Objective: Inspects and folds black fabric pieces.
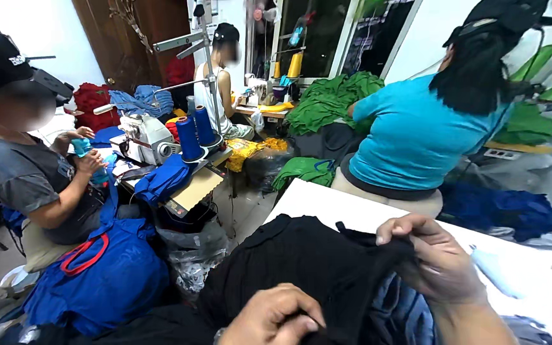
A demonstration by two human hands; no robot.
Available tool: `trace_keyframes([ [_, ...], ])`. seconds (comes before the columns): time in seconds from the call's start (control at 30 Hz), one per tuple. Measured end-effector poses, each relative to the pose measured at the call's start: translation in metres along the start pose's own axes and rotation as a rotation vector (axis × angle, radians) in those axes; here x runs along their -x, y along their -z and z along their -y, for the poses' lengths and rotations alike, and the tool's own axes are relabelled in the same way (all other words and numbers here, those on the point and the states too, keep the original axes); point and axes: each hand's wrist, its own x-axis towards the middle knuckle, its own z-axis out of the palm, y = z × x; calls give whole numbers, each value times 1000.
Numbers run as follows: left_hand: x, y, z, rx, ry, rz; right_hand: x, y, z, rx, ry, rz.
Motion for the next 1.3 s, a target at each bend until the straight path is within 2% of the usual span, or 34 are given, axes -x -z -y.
trace_keyframes([
  [0.07,-6,-14,9,-23,2,3,5,-9,-2,-44,-44,146],
  [0.13,-8,-21,25,-68,37,-77,10,-19,-12,-17,-144,299],
  [0.23,-9,-25,35,-94,106,-195,15,-31,-30,-50,-253,386],
  [0.37,-15,-29,32,-105,179,-294,19,-42,-42,-64,-272,395],
  [0.53,-9,-35,48,-71,189,-347,21,-49,-40,54,-294,328],
  [0.7,-9,-35,51,-109,214,-377,23,-53,-41,50,-410,284],
  [0.8,-10,-33,51,-177,239,-394,23,-57,-40,66,-498,228],
  [0.9,-10,-33,51,-227,346,-446,20,-64,-37,183,-518,119],
  [1.0,-9,-31,57,-237,436,-547,17,-69,-24,464,-424,-82],
  [1.07,-6,-23,63,-201,481,-620,22,-61,-14,518,-309,-188],
  [1.13,-3,-17,66,-152,523,-659,34,-55,-4,527,-200,-137],
  [1.2,-3,-16,67,-118,544,-673,49,-55,-5,590,-55,-2],
  [1.3,-4,-20,69,-77,567,-679,63,-68,-20,827,107,67],
])
